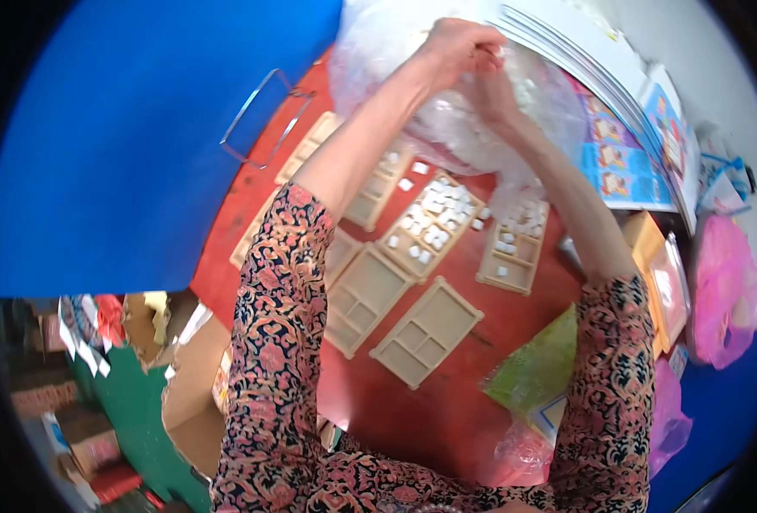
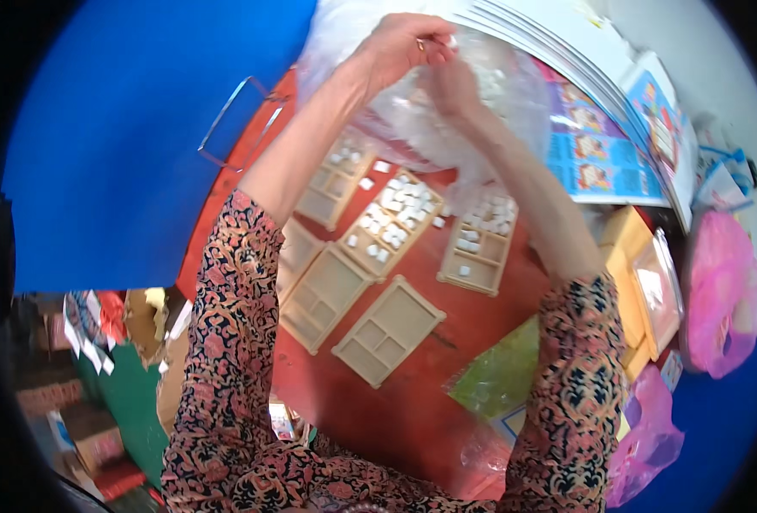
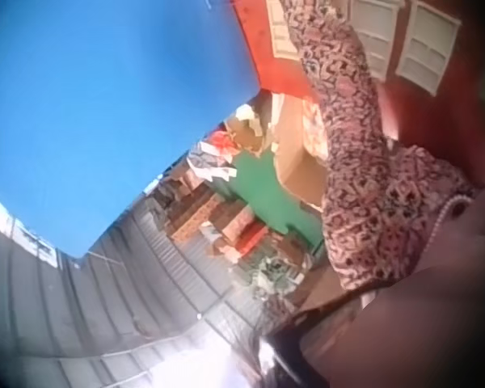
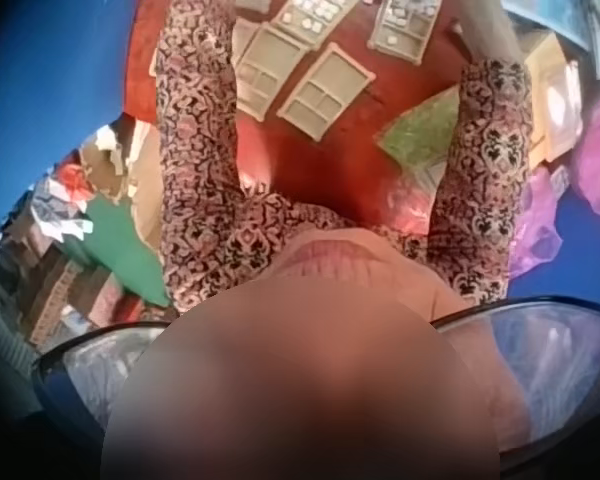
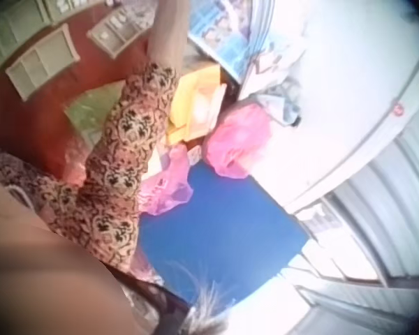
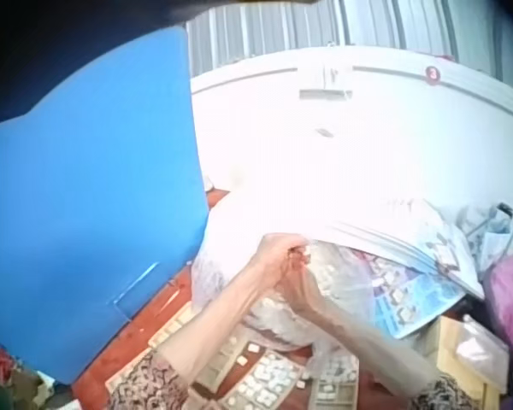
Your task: Picking small white plastic components from a bulk bag and placing them into divided trays for packaging.
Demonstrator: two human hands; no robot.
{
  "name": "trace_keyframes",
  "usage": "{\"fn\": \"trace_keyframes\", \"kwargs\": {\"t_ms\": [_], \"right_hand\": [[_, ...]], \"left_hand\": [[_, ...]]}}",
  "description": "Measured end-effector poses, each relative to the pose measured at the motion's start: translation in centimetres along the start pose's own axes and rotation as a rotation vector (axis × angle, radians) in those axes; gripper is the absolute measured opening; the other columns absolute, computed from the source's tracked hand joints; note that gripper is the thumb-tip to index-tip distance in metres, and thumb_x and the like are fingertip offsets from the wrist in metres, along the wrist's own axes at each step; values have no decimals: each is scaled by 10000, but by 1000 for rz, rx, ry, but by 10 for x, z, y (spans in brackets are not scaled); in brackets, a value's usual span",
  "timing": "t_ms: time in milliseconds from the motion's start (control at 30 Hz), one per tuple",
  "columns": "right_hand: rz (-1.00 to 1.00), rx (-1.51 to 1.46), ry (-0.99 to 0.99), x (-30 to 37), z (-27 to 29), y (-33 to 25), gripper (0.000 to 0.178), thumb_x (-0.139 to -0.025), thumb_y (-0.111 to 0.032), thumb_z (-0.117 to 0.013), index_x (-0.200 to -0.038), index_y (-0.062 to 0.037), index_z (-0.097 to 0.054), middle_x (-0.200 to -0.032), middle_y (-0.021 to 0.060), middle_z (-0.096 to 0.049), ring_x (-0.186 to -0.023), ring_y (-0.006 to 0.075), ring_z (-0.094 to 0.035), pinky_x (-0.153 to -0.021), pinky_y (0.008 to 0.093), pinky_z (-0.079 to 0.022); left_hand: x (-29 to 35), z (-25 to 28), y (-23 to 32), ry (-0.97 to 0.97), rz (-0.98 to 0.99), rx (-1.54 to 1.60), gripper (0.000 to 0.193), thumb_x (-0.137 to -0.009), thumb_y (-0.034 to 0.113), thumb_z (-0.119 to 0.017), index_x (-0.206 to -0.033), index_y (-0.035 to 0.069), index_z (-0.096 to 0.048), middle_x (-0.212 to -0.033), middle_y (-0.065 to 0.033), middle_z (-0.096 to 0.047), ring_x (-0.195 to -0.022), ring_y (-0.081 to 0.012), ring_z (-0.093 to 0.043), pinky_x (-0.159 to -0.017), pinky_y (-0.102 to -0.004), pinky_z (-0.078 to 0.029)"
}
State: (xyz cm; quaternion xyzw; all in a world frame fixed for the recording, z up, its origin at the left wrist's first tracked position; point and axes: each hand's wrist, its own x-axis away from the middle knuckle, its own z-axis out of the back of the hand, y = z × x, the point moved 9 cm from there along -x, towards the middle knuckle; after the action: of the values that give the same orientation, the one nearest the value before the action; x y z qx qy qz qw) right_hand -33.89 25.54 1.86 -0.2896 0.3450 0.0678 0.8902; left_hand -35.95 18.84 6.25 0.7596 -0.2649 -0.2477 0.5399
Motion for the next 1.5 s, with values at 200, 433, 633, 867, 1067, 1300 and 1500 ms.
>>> {"fn": "trace_keyframes", "kwargs": {"t_ms": [200,433,633,867,1067,1300,1500], "right_hand": [[-263,-49,-58,-16,33,9,274,-735,-215,-676,-924,-17,-671,-790,190,-645,-732,276,-634,-636,354,-496],[-578,-770,-420,-11,22,-23,310,-828,-260,-666,-1060,-59,-616,-828,29,-625,-640,105,-589,-485,254,-444],[-770,-1055,-832,41,-23,-93,330,-850,-234,-653,-1112,-42,-592,-879,47,-646,-661,112,-634,-454,183,-446],[-733,-840,-1041,93,-61,-138,354,-807,-220,-674,-1082,-9,-600,-790,79,-652,-600,117,-622,-462,199,-458],[-525,-442,-646,57,-71,-89,296,-741,-184,-689,-980,-11,-662,-790,80,-649,-682,136,-624,-566,267,-497],[-256,-156,-640,53,-66,-114,329,-678,-214,-719,-958,-47,-681,-784,152,-655,-718,250,-634,-708,344,-495],[33,-90,-581,51,-55,-121,377,-656,-165,-760,-986,-18,-652,-796,197,-644,-756,321,-638,-709,382,-498]], "left_hand": [[101,59,-12,93,166,-302,172,-797,153,-657,-749,-12,-643,-694,-73,-611,-652,-132,-601,-595,-256,-479],[158,123,0,124,138,-843,221,-770,190,-672,-678,-6,-626,-605,-37,-581,-584,-92,-568,-536,-238,-444],[166,122,-6,96,82,-954,233,-732,174,-678,-648,-31,-607,-552,-64,-559,-539,-104,-551,-508,-298,-425],[151,103,8,65,-148,-1322,207,-720,104,-686,-660,-63,-578,-570,-188,-497,-511,-222,-513,-529,-361,-415],[110,108,8,146,-212,-1356,212,-714,133,-637,-639,-57,-582,-553,-238,-479,-464,-280,-528,-473,-418,-383],[118,121,9,146,-351,-1253,227,-725,143,-649,-632,-54,-585,-532,-214,-476,-454,-276,-500,-466,-396,-376],[142,99,0,42,-206,-1277,173,-750,86,-664,-700,-63,-591,-587,-133,-550,-535,-182,-524,-529,-333,-421]]}}
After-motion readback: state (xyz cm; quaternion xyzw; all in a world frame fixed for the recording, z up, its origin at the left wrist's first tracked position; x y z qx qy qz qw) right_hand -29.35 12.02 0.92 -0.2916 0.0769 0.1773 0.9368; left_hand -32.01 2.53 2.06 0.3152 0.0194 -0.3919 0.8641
